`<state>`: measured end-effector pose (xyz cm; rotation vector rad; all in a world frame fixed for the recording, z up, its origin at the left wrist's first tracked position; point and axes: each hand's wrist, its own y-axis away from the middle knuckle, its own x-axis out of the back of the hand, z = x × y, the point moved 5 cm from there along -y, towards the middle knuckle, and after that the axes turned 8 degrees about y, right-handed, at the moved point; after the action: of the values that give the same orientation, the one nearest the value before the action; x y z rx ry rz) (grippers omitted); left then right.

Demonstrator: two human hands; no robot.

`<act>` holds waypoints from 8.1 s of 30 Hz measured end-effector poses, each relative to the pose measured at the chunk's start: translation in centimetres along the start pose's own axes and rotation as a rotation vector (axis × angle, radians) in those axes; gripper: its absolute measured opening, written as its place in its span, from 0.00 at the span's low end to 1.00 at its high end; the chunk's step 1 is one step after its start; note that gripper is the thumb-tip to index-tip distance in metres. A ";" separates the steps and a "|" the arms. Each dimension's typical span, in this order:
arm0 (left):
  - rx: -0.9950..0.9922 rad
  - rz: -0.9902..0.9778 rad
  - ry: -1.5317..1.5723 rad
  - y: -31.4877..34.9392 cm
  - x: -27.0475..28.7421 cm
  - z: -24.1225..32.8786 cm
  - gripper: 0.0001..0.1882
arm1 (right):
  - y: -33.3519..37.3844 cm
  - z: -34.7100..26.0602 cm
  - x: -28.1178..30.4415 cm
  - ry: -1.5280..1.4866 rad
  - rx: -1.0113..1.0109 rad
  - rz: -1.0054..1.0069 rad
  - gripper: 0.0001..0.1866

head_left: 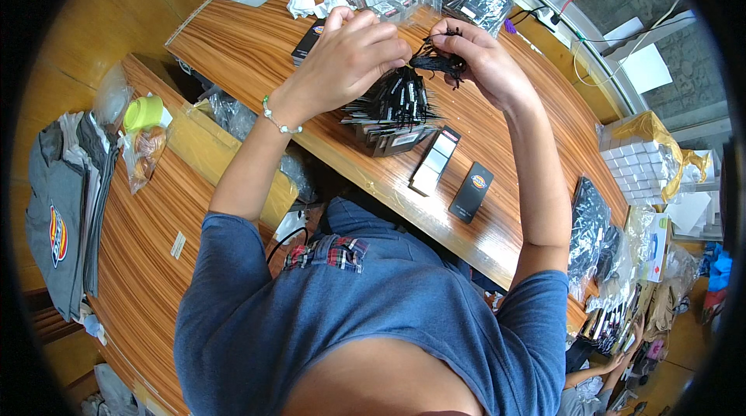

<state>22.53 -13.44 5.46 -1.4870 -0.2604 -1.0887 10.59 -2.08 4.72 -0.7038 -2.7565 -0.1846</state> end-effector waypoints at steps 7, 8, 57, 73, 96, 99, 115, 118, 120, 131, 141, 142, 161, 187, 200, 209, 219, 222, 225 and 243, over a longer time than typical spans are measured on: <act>0.071 -0.046 0.045 -0.1 -0.5 -0.5 0.11 | -0.8 1.4 0.1 -0.192 0.127 0.069 0.06; 0.076 -0.049 0.065 -0.1 -0.5 -0.4 0.12 | -0.9 1.6 0.3 -0.239 0.135 0.074 0.06; 0.244 0.025 0.228 0.3 -1.8 -0.7 0.11 | -0.7 -1.6 0.2 0.800 0.459 -0.083 0.11; 0.496 0.031 0.811 -0.1 -3.4 -2.8 0.13 | -1.5 -2.7 1.4 0.022 0.208 -0.034 0.05; 0.478 0.583 1.575 -1.3 -0.8 -6.5 0.05 | -3.3 0.8 -1.5 -0.016 0.245 0.064 0.06; 0.323 0.606 1.596 -1.1 0.8 -7.4 0.05 | -3.7 1.2 -1.2 -0.012 0.214 0.071 0.06; 0.575 -0.108 1.181 -0.1 -5.2 -8.6 0.16 | -4.4 -1.3 0.0 -0.201 0.120 0.111 0.07; 0.581 -0.059 1.177 -1.3 -4.6 -8.1 0.16 | -4.9 -1.9 0.4 -0.384 0.156 0.043 0.08; 0.592 -0.046 1.144 -1.4 -4.4 -8.2 0.16 | -5.0 -2.9 0.6 -0.635 0.227 -0.003 0.09; 0.539 0.143 1.103 -2.5 -1.7 -8.0 0.13 | -3.7 0.3 3.0 -0.028 0.191 0.159 0.16; 0.523 0.255 1.523 -3.1 -1.0 -10.3 0.10 | -5.2 1.1 -2.9 0.235 0.231 -0.142 0.10; 0.514 0.346 1.600 -2.7 -0.9 -11.3 0.10 | -5.4 1.2 -2.7 0.159 0.203 -0.113 0.10; 0.532 0.098 0.883 1.1 -2.8 -9.9 0.14 | -7.2 -0.4 1.5 -0.066 0.182 0.200 0.06; 0.477 0.203 1.660 -8.2 -4.2 -6.2 0.04 | 11.9 5.4 16.1 -0.546 0.231 0.592 0.16; 0.298 0.290 1.456 -23.2 -4.3 -2.2 0.08 | 30.2 19.8 8.0 0.134 0.029 1.441 0.05; 0.193 0.146 1.847 -32.9 -18.9 -4.1 0.04 | 29.7 19.4 7.4 0.471 -0.009 1.446 0.03; 0.716 0.646 1.181 -38.5 -30.3 -8.1 0.07 | 29.5 19.9 8.5 0.437 -0.059 1.420 0.03; 0.855 0.725 1.080 -39.8 -32.5 -13.9 0.06 | 29.2 20.1 8.4 0.384 -0.078 1.389 0.03; 0.970 0.793 0.982 -39.7 -33.4 -14.8 0.14 | 29.7 20.6 8.7 0.366 -0.117 1.407 0.03; 1.011 0.728 0.850 -25.4 -30.1 -33.4 0.21 | 29.2 21.0 8.8 0.275 -0.093 1.406 0.03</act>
<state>-27.07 -23.35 -5.05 -0.1006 0.2971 -0.6975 12.20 31.39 -11.02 -2.1616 -1.4687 -0.0725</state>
